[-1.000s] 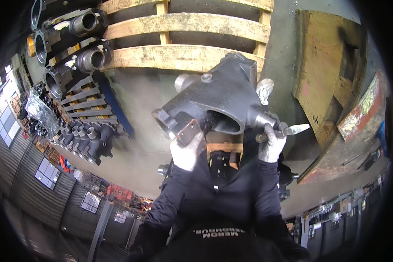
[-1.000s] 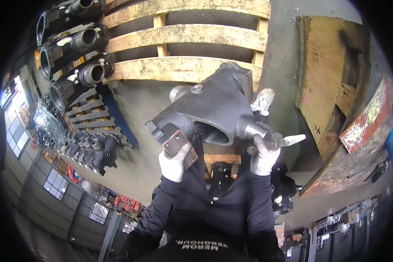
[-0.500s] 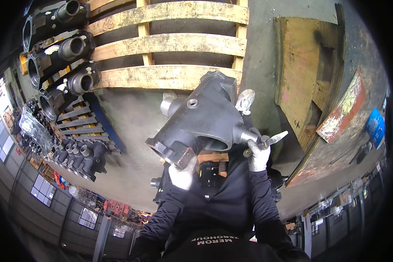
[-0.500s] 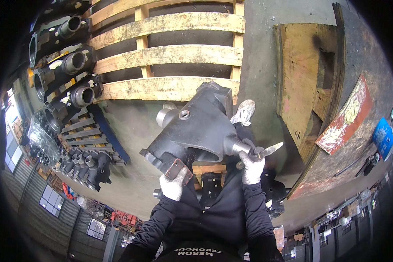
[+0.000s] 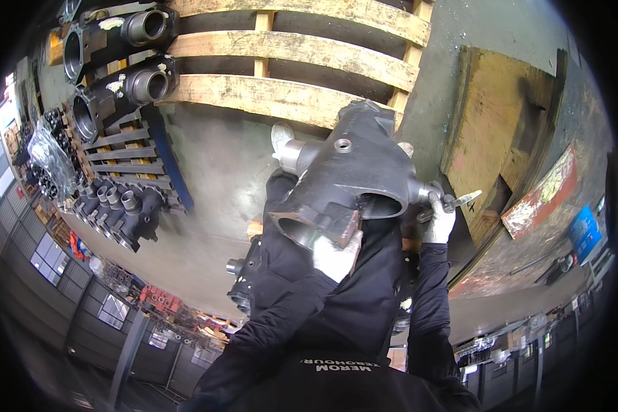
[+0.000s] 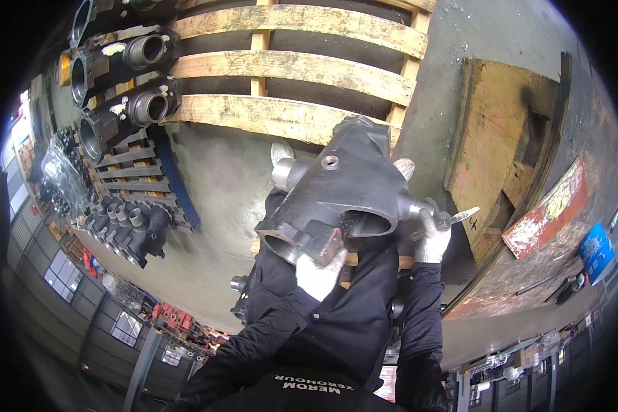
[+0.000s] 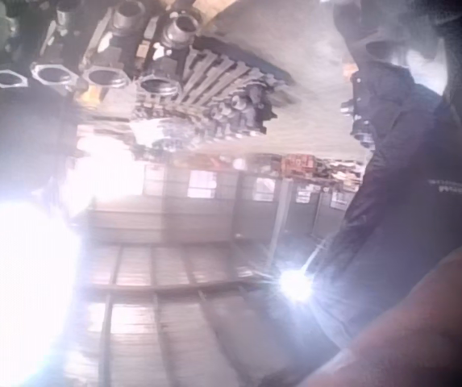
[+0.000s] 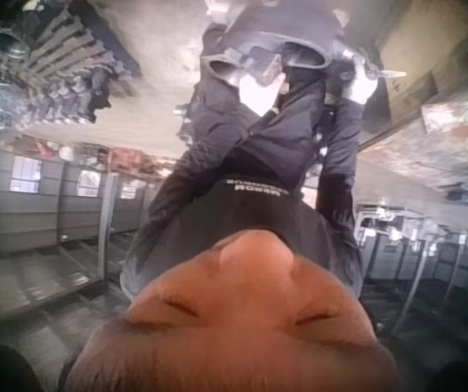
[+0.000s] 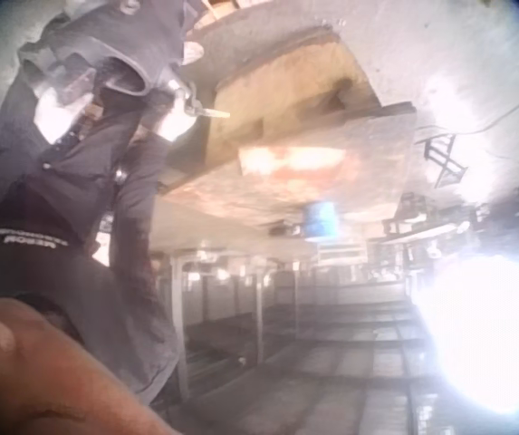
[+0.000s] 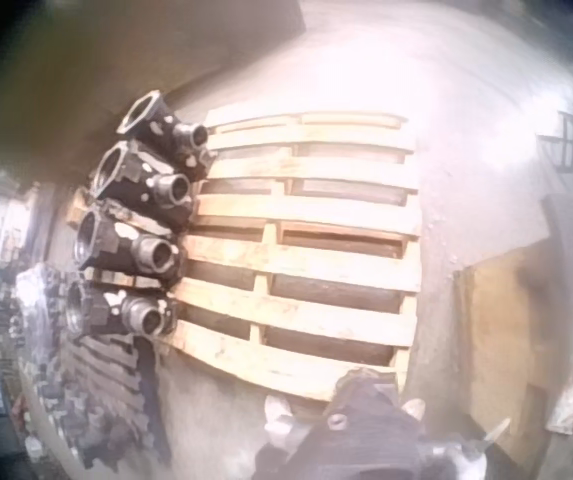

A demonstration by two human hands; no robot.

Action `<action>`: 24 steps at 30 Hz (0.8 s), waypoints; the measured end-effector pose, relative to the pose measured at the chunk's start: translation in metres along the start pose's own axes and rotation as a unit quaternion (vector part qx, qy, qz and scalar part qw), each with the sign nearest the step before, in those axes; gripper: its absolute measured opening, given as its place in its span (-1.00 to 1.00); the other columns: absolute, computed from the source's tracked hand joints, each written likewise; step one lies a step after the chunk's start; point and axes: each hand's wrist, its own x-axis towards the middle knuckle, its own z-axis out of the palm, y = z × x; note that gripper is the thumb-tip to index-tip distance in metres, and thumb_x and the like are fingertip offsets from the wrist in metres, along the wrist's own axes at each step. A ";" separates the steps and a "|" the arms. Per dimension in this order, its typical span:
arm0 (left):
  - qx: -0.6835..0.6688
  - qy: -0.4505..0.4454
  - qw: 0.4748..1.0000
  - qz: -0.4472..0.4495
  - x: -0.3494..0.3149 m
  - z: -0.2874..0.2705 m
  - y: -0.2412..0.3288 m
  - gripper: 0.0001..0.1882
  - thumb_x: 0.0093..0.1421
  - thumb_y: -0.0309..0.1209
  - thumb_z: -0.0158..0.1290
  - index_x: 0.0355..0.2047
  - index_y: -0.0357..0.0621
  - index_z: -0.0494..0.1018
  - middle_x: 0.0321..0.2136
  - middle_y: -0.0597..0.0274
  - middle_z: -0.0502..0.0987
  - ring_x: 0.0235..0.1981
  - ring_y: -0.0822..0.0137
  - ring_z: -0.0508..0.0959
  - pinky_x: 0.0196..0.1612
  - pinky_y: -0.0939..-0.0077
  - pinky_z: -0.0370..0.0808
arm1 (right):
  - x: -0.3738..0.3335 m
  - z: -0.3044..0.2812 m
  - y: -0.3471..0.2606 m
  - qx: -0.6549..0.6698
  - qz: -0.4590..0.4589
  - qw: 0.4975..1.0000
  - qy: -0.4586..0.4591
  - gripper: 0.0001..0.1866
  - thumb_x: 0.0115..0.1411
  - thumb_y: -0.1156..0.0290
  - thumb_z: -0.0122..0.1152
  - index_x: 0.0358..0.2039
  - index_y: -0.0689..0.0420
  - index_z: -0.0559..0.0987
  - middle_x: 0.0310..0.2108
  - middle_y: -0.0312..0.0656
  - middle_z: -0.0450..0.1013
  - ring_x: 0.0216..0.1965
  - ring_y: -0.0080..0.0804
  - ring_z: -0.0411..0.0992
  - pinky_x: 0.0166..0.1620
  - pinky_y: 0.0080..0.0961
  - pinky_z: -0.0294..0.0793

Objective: The person picks up a metal casting from a wooden pallet, rotates it to inspect surfaces, and uses a small metal tool to scrape and remove residue from the casting. The person repeats this process with several castings, placing each cleaned piece back on the pallet.

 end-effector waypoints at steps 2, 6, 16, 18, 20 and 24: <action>0.064 0.027 0.997 0.027 0.000 0.014 0.003 -0.63 0.14 -0.34 0.28 -0.15 -0.39 0.54 -0.24 0.02 0.67 -0.22 0.15 0.68 -0.18 0.36 0.57 | 0.017 -0.005 -0.002 -0.002 0.012 1.000 -0.002 -0.66 0.06 0.58 0.42 -0.20 0.16 0.45 -0.05 -0.03 0.55 -0.17 -0.33 0.54 -0.09 -0.44 0.55; 0.253 0.060 0.965 0.035 -0.007 0.045 0.000 -0.62 0.17 -0.15 0.24 -0.40 -0.30 0.55 -0.53 -0.03 0.58 -0.48 -0.04 0.63 -0.38 0.18 0.54 | 0.047 -0.017 0.000 0.001 -0.012 1.000 -0.012 -0.83 0.14 0.48 0.39 -0.29 0.19 0.56 -0.29 -0.15 0.58 -0.39 -0.43 0.55 -0.33 -0.53 0.55; 0.312 -0.101 0.944 -0.040 0.005 0.111 -0.010 -0.57 0.14 -0.07 0.20 -0.25 -0.24 0.56 -0.30 0.00 0.65 -0.27 0.08 0.67 -0.22 0.21 0.59 | 0.113 -0.015 -0.018 -0.063 0.000 0.998 0.024 -0.80 0.10 0.41 0.45 -0.43 0.13 0.54 -0.46 -0.18 0.54 -0.49 -0.40 0.53 -0.43 -0.45 0.54; 0.290 -0.049 0.955 -0.035 0.007 0.109 0.000 -0.57 0.12 0.01 0.15 -0.35 -0.15 0.59 -0.40 0.03 0.65 -0.33 0.04 0.67 -0.25 0.17 0.57 | 0.113 -0.005 -0.025 -0.057 -0.005 0.998 0.017 -0.79 0.10 0.38 0.45 -0.43 0.14 0.55 -0.46 -0.19 0.54 -0.51 -0.41 0.52 -0.44 -0.48 0.52; 0.275 -0.031 0.960 -0.049 0.012 0.106 0.013 -0.57 0.12 0.03 0.13 -0.37 -0.12 0.59 -0.42 0.03 0.64 -0.34 0.03 0.66 -0.25 0.15 0.57 | 0.110 0.003 -0.034 -0.107 -0.003 0.994 0.023 -0.79 0.10 0.35 0.45 -0.44 0.15 0.55 -0.47 -0.18 0.53 -0.52 -0.41 0.51 -0.46 -0.50 0.51; 0.304 -0.010 0.952 -0.009 0.027 0.111 0.033 -0.57 0.10 -0.02 0.11 -0.33 -0.18 0.56 -0.40 0.02 0.62 -0.35 0.00 0.65 -0.25 0.16 0.57 | 0.112 0.018 -0.049 -0.177 -0.013 0.983 0.041 -0.67 0.09 0.33 0.48 -0.54 0.04 0.41 -0.57 -0.25 0.42 -0.63 -0.44 0.41 -0.66 -0.49 0.35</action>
